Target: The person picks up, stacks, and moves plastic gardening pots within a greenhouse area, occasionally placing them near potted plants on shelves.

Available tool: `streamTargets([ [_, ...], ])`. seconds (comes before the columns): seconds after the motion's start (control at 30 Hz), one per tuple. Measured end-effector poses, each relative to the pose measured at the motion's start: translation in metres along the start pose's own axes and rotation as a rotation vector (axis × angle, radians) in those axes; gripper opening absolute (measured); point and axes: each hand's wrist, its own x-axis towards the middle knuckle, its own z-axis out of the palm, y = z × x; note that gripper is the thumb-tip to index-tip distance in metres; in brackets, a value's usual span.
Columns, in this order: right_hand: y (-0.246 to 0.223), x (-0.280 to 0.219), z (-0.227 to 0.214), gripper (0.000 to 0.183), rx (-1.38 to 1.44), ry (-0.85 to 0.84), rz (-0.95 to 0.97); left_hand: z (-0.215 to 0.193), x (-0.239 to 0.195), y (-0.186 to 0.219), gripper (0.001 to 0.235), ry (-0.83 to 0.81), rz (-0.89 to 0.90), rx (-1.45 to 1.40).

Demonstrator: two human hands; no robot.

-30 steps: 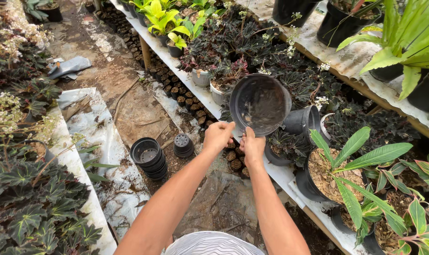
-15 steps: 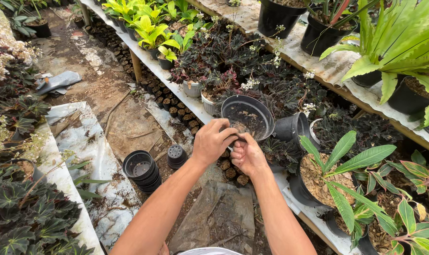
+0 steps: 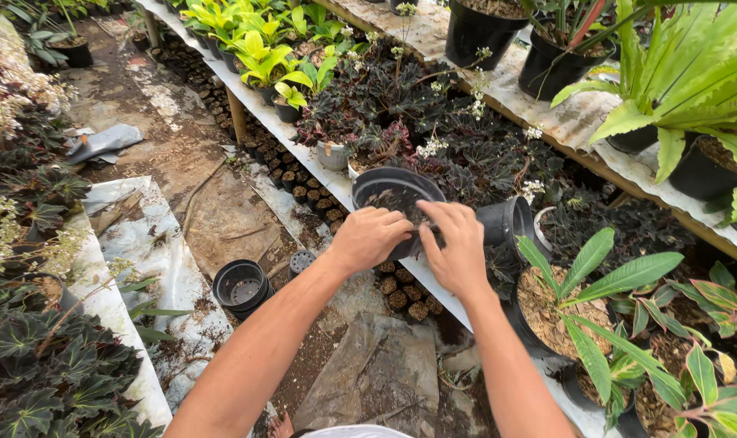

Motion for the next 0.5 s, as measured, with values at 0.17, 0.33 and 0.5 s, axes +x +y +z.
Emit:
streamTargets([
  [0.17,0.021,0.022,-0.008,0.02,0.092,-0.677,0.103,-0.006,-0.002,0.001,0.015,-0.022,0.028,0.011],
  [0.33,0.029,0.021,-0.009,0.018,0.146,-0.641,0.037,-0.001,-0.006,0.0,0.014,-0.053,-0.003,-0.038],
  [0.5,0.024,0.018,0.008,0.011,-0.065,-0.547,-0.244,0.01,0.0,-0.005,0.016,-0.086,-0.125,-0.072],
])
